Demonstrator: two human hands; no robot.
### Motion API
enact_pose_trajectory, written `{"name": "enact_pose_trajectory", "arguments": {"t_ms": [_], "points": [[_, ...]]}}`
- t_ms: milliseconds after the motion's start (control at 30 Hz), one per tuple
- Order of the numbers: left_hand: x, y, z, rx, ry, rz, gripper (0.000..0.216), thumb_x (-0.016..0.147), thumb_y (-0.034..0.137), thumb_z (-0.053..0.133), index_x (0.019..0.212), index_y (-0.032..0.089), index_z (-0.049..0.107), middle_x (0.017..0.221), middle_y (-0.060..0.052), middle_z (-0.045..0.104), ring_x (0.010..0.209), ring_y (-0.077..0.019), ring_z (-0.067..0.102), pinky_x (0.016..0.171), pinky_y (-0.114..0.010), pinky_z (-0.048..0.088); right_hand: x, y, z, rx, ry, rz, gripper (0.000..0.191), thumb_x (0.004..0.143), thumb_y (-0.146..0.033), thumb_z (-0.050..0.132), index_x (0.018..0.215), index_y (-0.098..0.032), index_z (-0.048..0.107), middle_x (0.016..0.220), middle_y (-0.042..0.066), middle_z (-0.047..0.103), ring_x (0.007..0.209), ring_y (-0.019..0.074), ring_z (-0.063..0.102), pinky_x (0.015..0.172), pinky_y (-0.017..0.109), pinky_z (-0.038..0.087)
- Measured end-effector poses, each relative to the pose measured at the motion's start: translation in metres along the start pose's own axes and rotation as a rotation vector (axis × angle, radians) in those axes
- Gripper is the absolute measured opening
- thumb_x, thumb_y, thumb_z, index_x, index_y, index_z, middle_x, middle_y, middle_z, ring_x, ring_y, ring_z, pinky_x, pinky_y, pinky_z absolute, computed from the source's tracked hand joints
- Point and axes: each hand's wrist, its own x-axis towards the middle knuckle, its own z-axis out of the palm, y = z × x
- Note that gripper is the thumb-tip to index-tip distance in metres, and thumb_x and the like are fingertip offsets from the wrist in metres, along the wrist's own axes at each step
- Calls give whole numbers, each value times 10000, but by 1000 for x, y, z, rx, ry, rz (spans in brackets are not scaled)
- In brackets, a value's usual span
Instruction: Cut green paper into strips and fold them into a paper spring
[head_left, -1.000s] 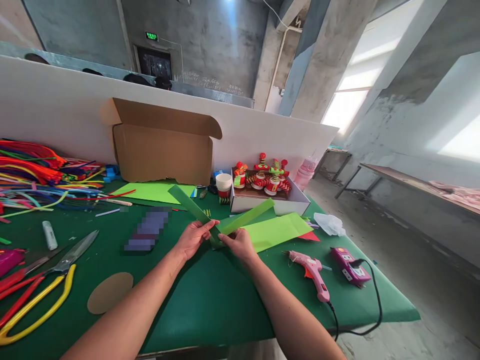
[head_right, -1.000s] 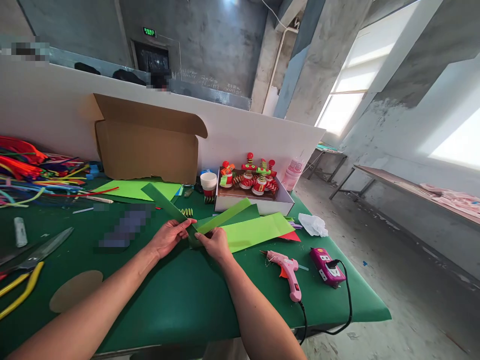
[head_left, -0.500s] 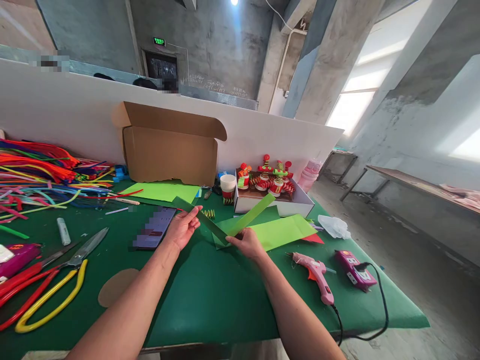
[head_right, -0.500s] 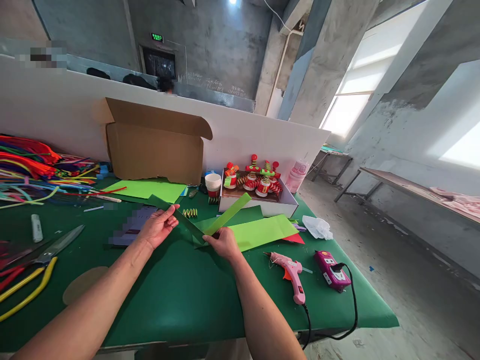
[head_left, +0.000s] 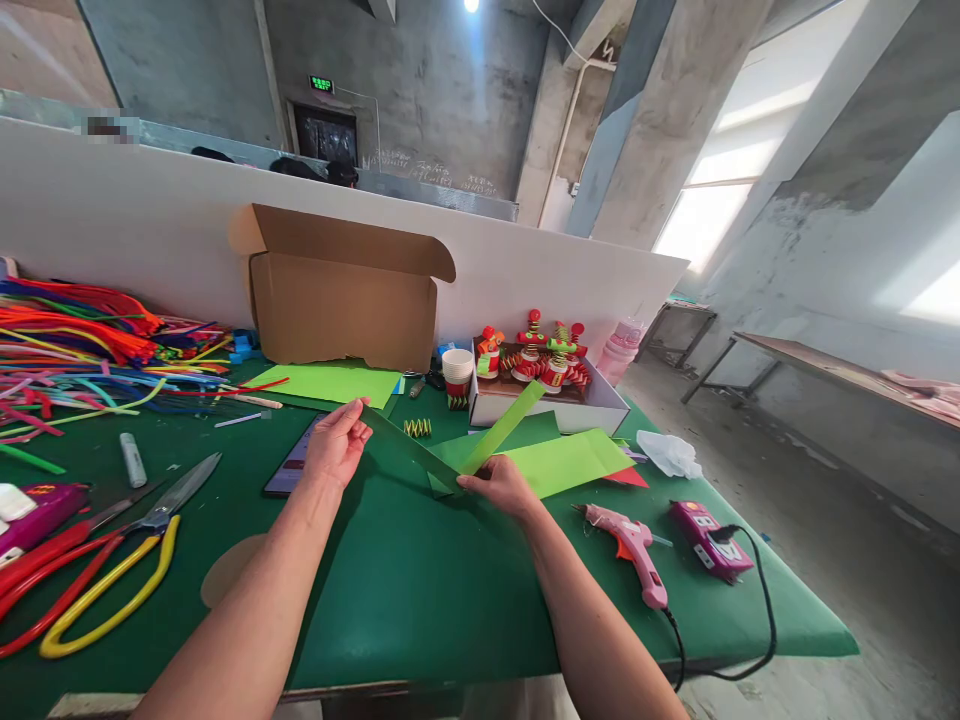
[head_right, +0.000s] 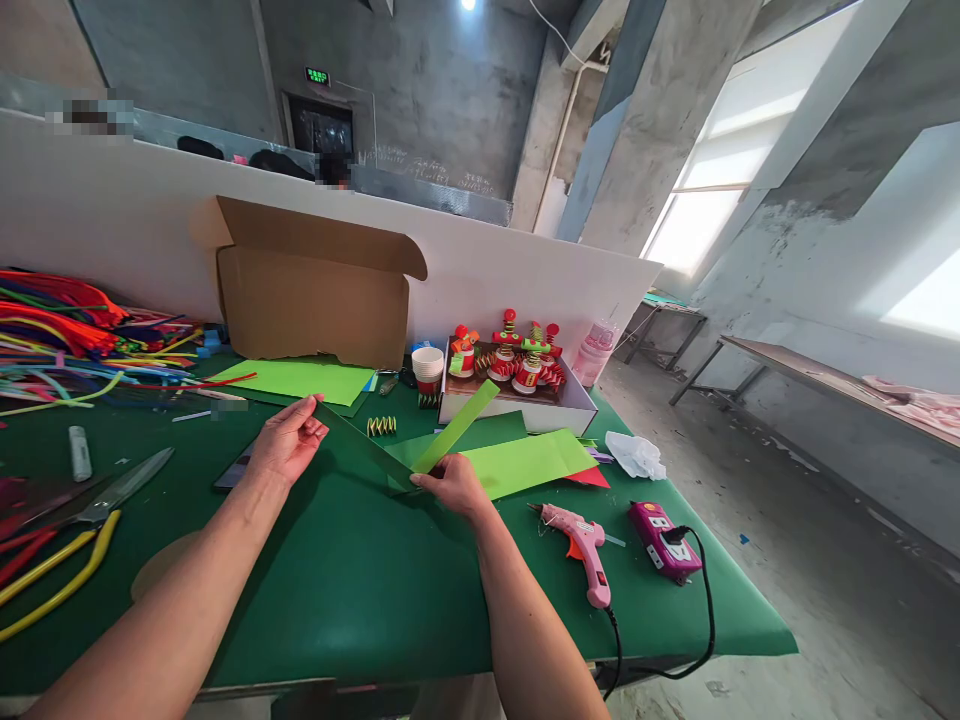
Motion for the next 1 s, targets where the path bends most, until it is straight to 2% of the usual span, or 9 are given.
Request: {"name": "enact_pose_trajectory", "arguments": {"t_ms": [133,233,300,433,533,633,733,900,1000], "points": [[3,3,-4,29,47,74,323,502,367,861,694,188,672,709,14,686,460,-34,365,505,-251,331,-2,-5,-1,72,7,5,214,620,-368,791,633,-162,734,638,21,704,585,161,581,584,286,455],[6,10,-8,69,70,136,314,579,426,811,692,200,625,536,73,536,459,-47,347,504,-233,316,-1,-3,-4,167,88,54,193,531,-303,843,612,-166,734,605,11,697,566,155,575,574,279,450],[3,11,-8,120,40,156,349,644,500,761,659,204,576,476,88,438,459,-56,333,502,-226,311,1,0,-5,231,160,73,235,507,-331,864,587,-167,716,565,5,670,540,147,561,566,277,447],[-17,-5,8,330,-202,87,447,720,626,663,616,203,565,507,47,499,479,-90,410,491,-244,343,4,2,0,352,266,69,386,554,-524,829,550,-176,660,539,8,630,542,145,574,616,297,483],[-39,-26,24,527,-468,-5,474,652,658,705,614,194,616,510,27,529,473,-113,447,462,-249,336,4,-1,9,429,295,69,450,542,-597,814,563,-174,663,571,22,644,564,147,590,661,309,506],[-54,-40,34,663,-642,-43,480,578,655,744,572,199,594,470,47,478,448,-110,402,448,-246,302,3,-4,19,468,269,72,453,522,-591,831,557,-168,673,578,28,648,555,139,575,667,308,505],[-57,-45,36,750,-693,-5,472,608,653,710,563,207,564,513,35,512,505,-128,426,490,-252,318,2,-6,27,473,222,64,428,514,-557,849,552,-165,680,554,20,634,536,129,545,627,289,475],[-52,-47,30,849,-661,73,536,746,688,525,485,235,407,452,43,378,479,-123,344,486,-272,257,6,-3,35,434,218,58,429,546,-557,832,559,-160,671,563,32,642,552,141,556,589,278,439],[-51,-49,29,870,-662,98,527,773,685,485,510,238,397,477,43,394,495,-126,346,498,-278,272,8,0,34,418,241,57,430,567,-551,820,538,-158,647,534,25,619,526,132,533,562,271,416]]}}
